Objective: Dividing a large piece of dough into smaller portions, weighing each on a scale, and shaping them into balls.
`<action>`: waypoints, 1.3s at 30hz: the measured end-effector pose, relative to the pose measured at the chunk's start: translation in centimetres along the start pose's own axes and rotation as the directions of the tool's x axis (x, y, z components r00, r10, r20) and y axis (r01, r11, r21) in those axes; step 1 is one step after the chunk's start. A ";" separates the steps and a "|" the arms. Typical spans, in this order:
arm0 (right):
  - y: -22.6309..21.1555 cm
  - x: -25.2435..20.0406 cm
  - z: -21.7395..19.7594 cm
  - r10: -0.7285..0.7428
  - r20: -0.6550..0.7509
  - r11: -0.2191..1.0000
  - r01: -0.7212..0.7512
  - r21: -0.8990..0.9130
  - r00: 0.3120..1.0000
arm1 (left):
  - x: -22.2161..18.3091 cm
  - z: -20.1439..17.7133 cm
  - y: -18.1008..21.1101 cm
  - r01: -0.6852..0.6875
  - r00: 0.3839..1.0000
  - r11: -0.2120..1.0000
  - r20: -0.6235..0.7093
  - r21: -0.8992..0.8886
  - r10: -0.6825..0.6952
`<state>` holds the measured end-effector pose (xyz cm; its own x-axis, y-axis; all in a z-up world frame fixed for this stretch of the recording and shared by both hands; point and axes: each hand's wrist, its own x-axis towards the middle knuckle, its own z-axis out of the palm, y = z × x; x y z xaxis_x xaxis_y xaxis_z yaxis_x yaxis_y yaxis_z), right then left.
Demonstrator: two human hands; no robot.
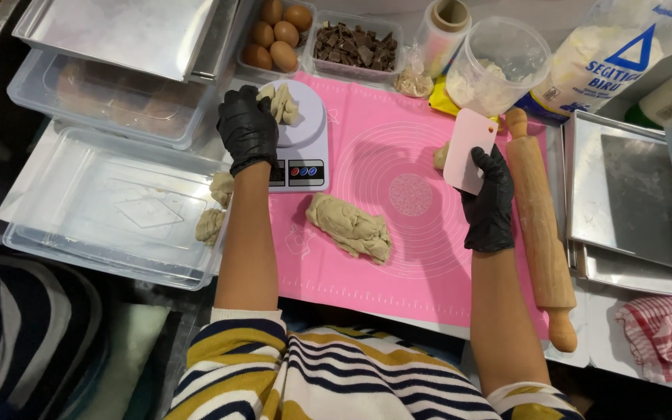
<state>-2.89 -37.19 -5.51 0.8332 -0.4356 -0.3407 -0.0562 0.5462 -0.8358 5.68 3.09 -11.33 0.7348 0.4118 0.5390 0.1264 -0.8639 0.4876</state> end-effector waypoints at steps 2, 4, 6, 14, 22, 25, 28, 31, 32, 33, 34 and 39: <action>-0.4 -0.4 0.4 0.005 -0.007 1.000 -0.005 0.014 1.000 | -0.4 -1.5 0.7 -0.004 0.999 1.000 -0.038 -0.008 0.004; -0.4 -0.4 0.3 -0.001 -0.008 1.000 0.001 0.014 1.000 | -0.3 -2.7 0.5 -0.058 0.997 0.998 -0.044 0.002 0.058; -0.1 0.3 -0.1 -0.004 -0.006 1.000 0.004 0.011 1.000 | -0.2 -4.0 0.5 -0.108 0.993 0.994 -0.048 0.015 0.108; -0.1 -0.6 -1.2 -0.056 0.328 0.996 0.074 -0.041 0.943 | -0.2 -12.6 4.7 -0.194 0.980 0.889 -0.050 -0.415 0.191; 0.6 0.4 -1.8 -0.046 0.284 0.996 0.064 -0.055 0.958 | -0.9 -12.4 4.4 -0.174 0.981 0.923 0.019 -0.343 0.192; 0.7 0.6 -1.9 -0.073 0.319 0.995 0.091 -0.042 0.945 | -0.8 -11.2 3.9 -0.170 0.982 0.928 0.024 -0.332 0.189; 0.8 1.0 -2.1 -0.074 0.329 0.996 0.087 -0.022 0.941 | -0.4 -8.8 3.1 -0.158 0.983 0.950 0.048 -0.271 0.177; 0.6 0.6 -1.9 -0.053 0.305 0.997 0.066 -0.031 0.951 | 0.2 -6.5 2.5 -0.118 0.982 0.979 0.129 -0.166 0.140; 0.4 0.3 -1.8 -0.053 0.301 0.997 0.068 -0.037 0.952 | 0.4 -5.8 2.3 -0.109 0.976 0.989 0.175 -0.102 0.126; 0.4 0.3 -1.8 -0.055 0.301 0.997 0.069 -0.036 0.952 | 0.7 -5.5 2.3 -0.110 0.976 0.989 0.174 -0.103 0.127; 0.3 0.4 -1.8 -0.050 0.299 0.997 0.066 -0.040 0.953 | 0.9 -5.2 2.4 -0.088 0.971 0.993 0.218 -0.074 0.103; 0.3 0.7 -2.0 -0.047 0.274 0.997 0.060 -0.040 0.961 | 1.3 -4.2 2.9 -0.083 0.972 0.993 0.214 -0.082 0.099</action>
<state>-3.42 -38.78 -6.89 0.9537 -0.2481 -0.1703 -0.0280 0.4904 -0.8711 4.23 2.38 -6.35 0.8690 0.2526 0.4255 0.0095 -0.8683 0.4960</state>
